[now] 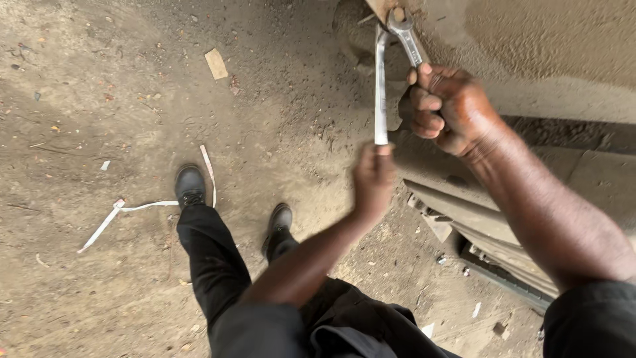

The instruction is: The person uses two wrenches to tighten bolts on the underside of a vehicle. They repeatedly reposition the wrenches and apply torque to secure the fasteners.

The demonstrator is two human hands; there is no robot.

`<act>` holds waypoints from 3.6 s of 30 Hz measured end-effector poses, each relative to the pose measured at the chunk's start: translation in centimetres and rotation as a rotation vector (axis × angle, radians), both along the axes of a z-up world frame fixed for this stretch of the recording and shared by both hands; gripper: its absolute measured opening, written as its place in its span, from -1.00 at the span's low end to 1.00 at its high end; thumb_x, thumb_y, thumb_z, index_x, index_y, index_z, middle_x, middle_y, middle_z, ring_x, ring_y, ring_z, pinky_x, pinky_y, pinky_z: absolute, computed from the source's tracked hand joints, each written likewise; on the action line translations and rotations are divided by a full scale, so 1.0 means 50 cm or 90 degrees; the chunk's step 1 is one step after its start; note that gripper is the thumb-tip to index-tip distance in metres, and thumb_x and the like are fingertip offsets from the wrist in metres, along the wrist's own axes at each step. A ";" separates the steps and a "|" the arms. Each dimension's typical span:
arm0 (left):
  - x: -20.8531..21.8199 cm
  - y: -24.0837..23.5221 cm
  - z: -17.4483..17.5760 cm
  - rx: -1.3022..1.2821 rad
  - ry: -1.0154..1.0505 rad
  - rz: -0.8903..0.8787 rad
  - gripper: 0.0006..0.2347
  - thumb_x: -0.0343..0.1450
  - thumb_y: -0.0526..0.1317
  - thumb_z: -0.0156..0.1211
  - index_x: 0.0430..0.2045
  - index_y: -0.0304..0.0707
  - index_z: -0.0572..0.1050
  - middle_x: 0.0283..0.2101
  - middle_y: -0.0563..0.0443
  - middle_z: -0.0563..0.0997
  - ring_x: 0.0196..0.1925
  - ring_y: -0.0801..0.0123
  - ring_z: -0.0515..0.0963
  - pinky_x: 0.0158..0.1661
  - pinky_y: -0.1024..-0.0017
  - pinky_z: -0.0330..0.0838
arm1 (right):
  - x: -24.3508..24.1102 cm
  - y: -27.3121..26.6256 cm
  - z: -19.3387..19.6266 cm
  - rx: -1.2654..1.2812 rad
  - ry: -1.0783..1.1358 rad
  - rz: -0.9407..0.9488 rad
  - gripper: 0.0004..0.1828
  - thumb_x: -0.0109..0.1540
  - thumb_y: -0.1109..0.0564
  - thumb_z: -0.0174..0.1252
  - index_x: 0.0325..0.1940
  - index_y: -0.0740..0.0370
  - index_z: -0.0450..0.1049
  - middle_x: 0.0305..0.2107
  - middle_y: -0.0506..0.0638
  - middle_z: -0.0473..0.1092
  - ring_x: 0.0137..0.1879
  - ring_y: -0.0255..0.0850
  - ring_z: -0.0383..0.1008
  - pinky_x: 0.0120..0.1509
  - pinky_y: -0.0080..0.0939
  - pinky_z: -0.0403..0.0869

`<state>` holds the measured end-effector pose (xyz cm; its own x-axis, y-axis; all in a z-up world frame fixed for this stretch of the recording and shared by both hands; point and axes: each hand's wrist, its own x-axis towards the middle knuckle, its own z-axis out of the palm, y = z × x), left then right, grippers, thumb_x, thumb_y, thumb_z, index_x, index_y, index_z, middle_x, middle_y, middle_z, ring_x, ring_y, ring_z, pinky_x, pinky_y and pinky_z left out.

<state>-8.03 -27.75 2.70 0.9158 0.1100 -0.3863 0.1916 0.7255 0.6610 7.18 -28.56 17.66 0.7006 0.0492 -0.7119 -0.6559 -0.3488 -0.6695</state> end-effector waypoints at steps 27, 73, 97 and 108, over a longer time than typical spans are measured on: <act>0.186 0.593 -0.030 0.423 0.020 -0.424 -0.77 0.41 -0.01 0.26 -0.20 -0.08 0.66 -0.32 0.30 0.66 -0.59 0.62 0.43 -0.62 0.64 0.38 | 0.000 -0.043 0.000 0.002 0.005 0.079 -0.60 0.49 -0.02 -0.25 0.03 0.29 0.42 -0.69 -0.17 0.19 -0.72 -0.34 0.14 -0.71 -0.35 0.19; 0.086 0.459 -0.069 0.406 0.092 -0.359 -0.65 0.38 0.08 0.29 -0.11 -0.12 0.63 -0.37 0.17 0.68 -0.39 0.71 0.60 -0.45 0.56 0.50 | -0.009 -0.049 -0.007 -0.088 -0.027 0.135 -0.66 0.45 0.00 -0.23 -0.01 0.27 0.37 -0.70 -0.14 0.18 -0.73 -0.29 0.14 -0.69 -0.24 0.17; 0.021 0.326 -0.090 0.372 0.083 -0.452 -0.61 0.52 0.10 -0.16 -0.11 -0.19 0.51 -0.52 0.18 0.47 -0.66 0.53 0.27 -0.68 0.48 0.16 | -0.029 0.047 0.007 0.035 0.027 -0.041 -0.69 0.51 0.00 -0.28 -0.08 0.20 0.31 -0.67 -0.21 0.16 -0.70 -0.37 0.10 -0.70 -0.34 0.19; 0.059 0.388 -0.121 0.466 -0.113 -0.316 -0.25 0.51 0.44 -0.35 -0.15 -0.35 0.56 -0.28 -0.05 0.52 -0.27 0.42 0.50 -0.26 0.33 0.48 | -0.008 0.020 0.010 0.065 0.026 0.000 -0.75 0.53 0.04 -0.15 -0.09 0.20 0.36 -0.63 -0.18 0.22 -0.67 -0.37 0.12 -0.68 -0.35 0.17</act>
<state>-5.10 -8.37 -3.34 0.9631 -0.1502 -0.2235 0.2218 -0.0280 0.9747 6.80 -27.57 18.15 0.6707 0.1225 -0.7315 -0.6836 -0.2807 -0.6738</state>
